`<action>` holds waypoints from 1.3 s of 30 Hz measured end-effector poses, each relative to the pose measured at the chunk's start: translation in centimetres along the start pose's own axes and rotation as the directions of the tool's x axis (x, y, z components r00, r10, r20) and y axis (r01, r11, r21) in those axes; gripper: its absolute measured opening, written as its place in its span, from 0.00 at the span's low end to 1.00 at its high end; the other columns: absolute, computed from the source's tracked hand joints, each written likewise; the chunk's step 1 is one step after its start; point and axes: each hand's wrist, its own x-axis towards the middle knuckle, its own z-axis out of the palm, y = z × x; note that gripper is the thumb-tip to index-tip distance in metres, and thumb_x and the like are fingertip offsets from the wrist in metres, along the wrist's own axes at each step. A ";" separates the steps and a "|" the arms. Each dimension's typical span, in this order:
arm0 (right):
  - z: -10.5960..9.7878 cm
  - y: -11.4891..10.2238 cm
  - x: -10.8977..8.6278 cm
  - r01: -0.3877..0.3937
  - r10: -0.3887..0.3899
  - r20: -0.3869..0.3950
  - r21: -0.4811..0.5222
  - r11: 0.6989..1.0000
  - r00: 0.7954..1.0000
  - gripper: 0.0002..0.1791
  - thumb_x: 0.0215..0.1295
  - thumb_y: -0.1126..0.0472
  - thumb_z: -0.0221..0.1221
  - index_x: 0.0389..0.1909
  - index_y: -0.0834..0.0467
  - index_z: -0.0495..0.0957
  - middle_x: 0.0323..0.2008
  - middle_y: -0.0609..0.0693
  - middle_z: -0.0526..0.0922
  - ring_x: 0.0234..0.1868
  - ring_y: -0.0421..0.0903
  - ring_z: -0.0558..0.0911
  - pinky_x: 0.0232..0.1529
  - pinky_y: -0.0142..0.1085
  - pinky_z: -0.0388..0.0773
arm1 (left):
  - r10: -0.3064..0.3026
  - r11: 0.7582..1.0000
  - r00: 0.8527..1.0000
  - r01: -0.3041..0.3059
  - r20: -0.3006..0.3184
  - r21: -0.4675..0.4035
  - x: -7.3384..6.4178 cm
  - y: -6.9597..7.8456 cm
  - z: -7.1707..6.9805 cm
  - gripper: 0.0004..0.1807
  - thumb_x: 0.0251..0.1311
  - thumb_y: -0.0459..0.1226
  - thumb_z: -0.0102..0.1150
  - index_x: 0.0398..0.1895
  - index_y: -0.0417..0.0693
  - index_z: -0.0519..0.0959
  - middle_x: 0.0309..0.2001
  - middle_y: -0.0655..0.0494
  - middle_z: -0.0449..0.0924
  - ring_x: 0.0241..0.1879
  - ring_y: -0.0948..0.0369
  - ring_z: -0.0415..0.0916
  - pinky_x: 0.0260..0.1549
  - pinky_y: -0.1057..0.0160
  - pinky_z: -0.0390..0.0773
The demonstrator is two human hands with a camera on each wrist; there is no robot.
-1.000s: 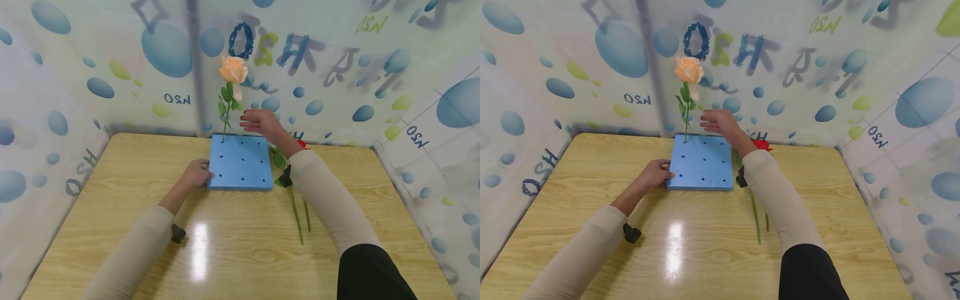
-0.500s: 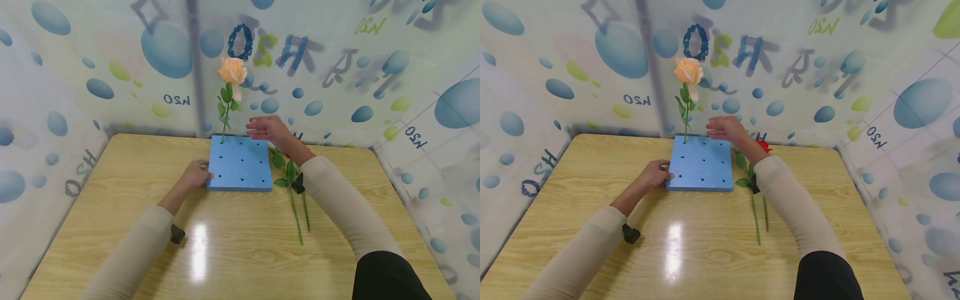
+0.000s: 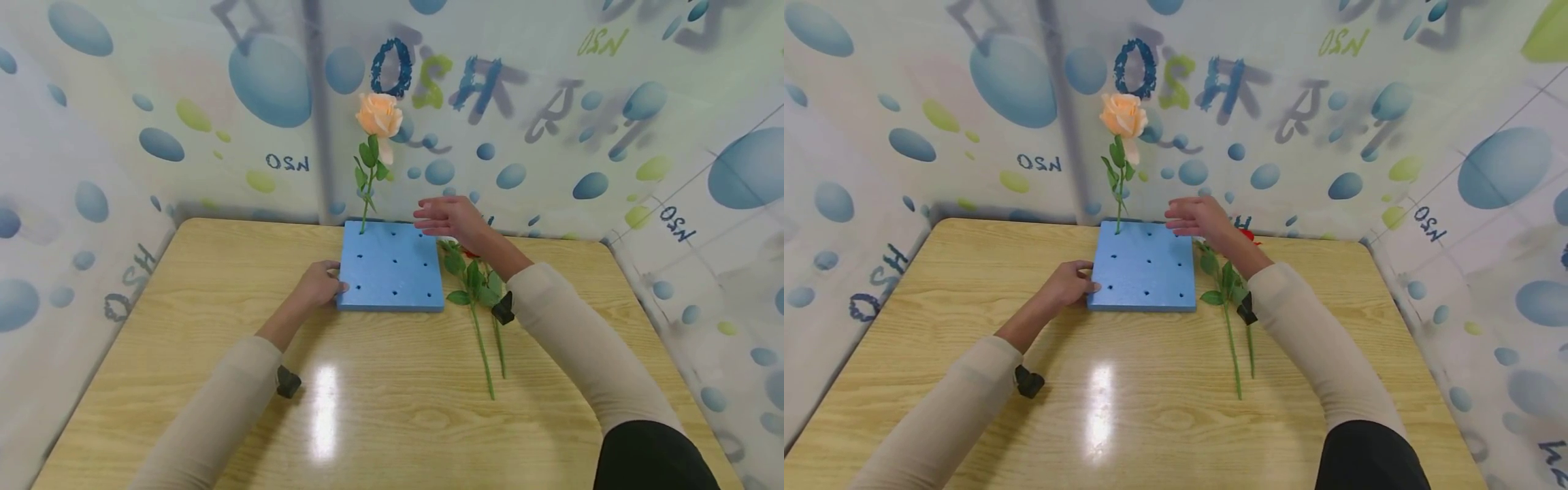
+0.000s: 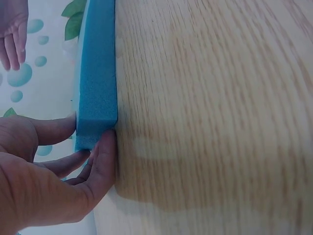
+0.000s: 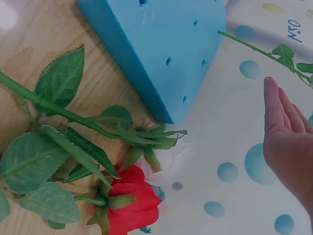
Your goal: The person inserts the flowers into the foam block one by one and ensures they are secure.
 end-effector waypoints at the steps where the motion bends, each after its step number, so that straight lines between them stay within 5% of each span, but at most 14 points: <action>1: -0.2 0.1 -0.2 0.003 -0.003 0.003 0.000 1.000 1.000 0.26 0.73 0.58 0.52 0.67 0.66 0.66 0.63 0.66 0.72 0.59 0.58 0.78 0.59 0.46 0.74 | 0.000 1.000 1.000 0.000 0.001 0.000 0.0 0.0 0.0 0.33 0.67 0.32 0.55 0.74 0.44 0.58 0.61 0.38 0.68 0.54 0.49 0.72 0.51 0.52 0.79; 14: -2.1 1.2 -2.4 0.000 0.000 0.002 -0.002 1.000 1.000 0.28 0.74 0.56 0.50 0.69 0.67 0.63 0.64 0.67 0.71 0.60 0.60 0.76 0.65 0.55 0.65 | -0.002 1.000 1.000 0.002 0.010 0.002 0.3 -0.1 -0.1 0.33 0.67 0.32 0.54 0.74 0.44 0.57 0.61 0.38 0.68 0.55 0.48 0.72 0.50 0.53 0.80; 26: -3.9 2.7 -3.8 -0.042 0.042 -0.009 -0.086 0.995 0.999 0.27 0.75 0.57 0.48 0.69 0.67 0.62 0.66 0.70 0.67 0.62 0.63 0.72 0.63 0.51 0.70 | -0.001 1.000 1.000 0.001 0.012 0.005 0.2 0.0 -0.1 0.33 0.67 0.32 0.55 0.74 0.43 0.57 0.62 0.38 0.68 0.57 0.47 0.72 0.51 0.52 0.79; 33: -5.5 3.8 -4.2 -0.051 0.049 -0.019 -0.113 0.992 0.999 0.30 0.76 0.55 0.48 0.71 0.68 0.59 0.66 0.71 0.66 0.58 0.56 0.78 0.63 0.50 0.70 | 0.006 1.000 1.000 -0.006 0.015 0.010 0.3 0.0 0.0 0.33 0.67 0.32 0.54 0.74 0.42 0.57 0.62 0.37 0.68 0.56 0.47 0.72 0.50 0.53 0.80; 39: -6.4 4.2 -4.7 -0.040 0.037 -0.045 -0.077 0.996 0.998 0.30 0.75 0.56 0.50 0.70 0.69 0.60 0.59 0.65 0.76 0.55 0.55 0.81 0.59 0.50 0.74 | 0.001 1.000 1.000 -0.001 0.025 -0.004 0.2 0.1 -0.1 0.33 0.67 0.32 0.54 0.74 0.42 0.56 0.62 0.37 0.67 0.57 0.46 0.72 0.51 0.53 0.80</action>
